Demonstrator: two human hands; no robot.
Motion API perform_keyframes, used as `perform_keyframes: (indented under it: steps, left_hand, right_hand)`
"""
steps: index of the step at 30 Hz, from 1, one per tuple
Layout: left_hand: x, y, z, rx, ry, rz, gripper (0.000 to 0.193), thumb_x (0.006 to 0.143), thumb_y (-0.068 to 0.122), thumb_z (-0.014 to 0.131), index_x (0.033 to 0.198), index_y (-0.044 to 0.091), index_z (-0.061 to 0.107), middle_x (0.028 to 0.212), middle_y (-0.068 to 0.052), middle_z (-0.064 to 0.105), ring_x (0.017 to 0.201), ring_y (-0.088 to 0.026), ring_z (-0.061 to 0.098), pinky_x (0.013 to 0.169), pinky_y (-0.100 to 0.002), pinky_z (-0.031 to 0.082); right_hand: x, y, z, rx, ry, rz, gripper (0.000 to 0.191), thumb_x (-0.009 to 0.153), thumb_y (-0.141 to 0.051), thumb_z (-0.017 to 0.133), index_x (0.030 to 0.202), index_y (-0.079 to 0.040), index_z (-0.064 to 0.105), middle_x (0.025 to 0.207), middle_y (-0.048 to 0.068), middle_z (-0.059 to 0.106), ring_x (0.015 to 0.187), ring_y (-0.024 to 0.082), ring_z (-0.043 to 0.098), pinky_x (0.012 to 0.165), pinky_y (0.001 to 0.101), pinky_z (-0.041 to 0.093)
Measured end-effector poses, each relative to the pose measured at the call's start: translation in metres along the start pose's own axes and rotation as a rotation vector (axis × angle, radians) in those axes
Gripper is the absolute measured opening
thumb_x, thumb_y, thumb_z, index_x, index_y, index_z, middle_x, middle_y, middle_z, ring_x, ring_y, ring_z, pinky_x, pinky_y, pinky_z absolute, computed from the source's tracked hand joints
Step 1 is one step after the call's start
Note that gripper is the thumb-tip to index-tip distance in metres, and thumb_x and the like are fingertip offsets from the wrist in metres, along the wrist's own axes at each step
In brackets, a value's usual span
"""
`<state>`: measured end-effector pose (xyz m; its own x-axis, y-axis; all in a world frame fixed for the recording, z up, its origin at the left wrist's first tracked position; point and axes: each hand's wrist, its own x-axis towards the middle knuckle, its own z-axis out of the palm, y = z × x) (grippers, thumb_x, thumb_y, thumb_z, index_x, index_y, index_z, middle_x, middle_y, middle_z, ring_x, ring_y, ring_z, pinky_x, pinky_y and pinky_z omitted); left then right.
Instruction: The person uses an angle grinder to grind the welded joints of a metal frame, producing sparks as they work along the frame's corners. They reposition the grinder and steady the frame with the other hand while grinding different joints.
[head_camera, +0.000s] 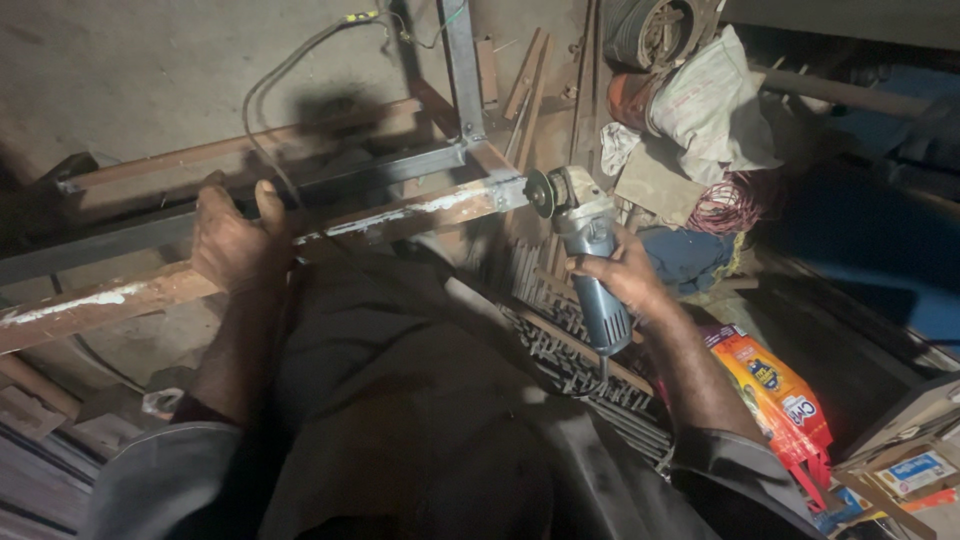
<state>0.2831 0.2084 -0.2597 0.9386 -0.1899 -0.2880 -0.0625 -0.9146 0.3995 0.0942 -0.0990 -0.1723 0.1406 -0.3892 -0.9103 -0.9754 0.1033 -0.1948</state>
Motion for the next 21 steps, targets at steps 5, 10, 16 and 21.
perform_keyframes:
  steps: [5,10,16,21]
  left_hand:
    - [-0.001,-0.002,0.003,-0.006,-0.008,-0.011,0.054,0.106,0.040,0.068,0.136,-0.004,0.060,0.122,-0.025,0.068,0.113,-0.044,0.066,0.095,-0.054,0.051]
    - [-0.003,-0.005,0.005,-0.010,0.016,0.009,0.052,0.105,0.039,0.068,0.134,-0.004,0.061,0.120,-0.025,0.069,0.112,-0.044,0.066,0.093,-0.054,0.051]
    - [-0.004,-0.004,0.008,-0.001,0.042,0.014,0.052,0.105,0.040,0.069,0.132,-0.003,0.062,0.117,-0.025,0.069,0.109,-0.045,0.066,0.092,-0.054,0.052]
    - [-0.004,-0.004,0.004,-0.019,0.032,-0.011,0.052,0.104,0.041,0.068,0.132,-0.003,0.062,0.116,-0.025,0.069,0.109,-0.045,0.066,0.092,-0.054,0.052]
  right_hand:
    - [0.009,0.019,-0.003,0.054,-0.021,-0.021,0.091,0.065,-0.024,0.086,0.144,0.000,0.048,0.108,0.018,0.071,0.085,0.026,0.073,0.073,0.0386,0.063]
    - [0.021,0.044,-0.007,-0.021,0.001,-0.035,0.092,0.064,-0.025,0.087,0.143,0.001,0.049,0.109,0.017,0.071,0.086,0.024,0.073,0.074,0.0377,0.063]
    - [0.034,0.066,-0.013,0.001,-0.002,-0.015,0.092,0.064,-0.024,0.086,0.144,0.001,0.047,0.108,0.017,0.071,0.084,0.025,0.074,0.073,0.0383,0.063]
    - [0.039,0.073,-0.010,0.046,-0.027,-0.075,0.086,0.067,-0.020,0.086,0.141,0.002,0.049,0.108,0.017,0.071,0.083,0.025,0.073,0.071,0.0386,0.063]
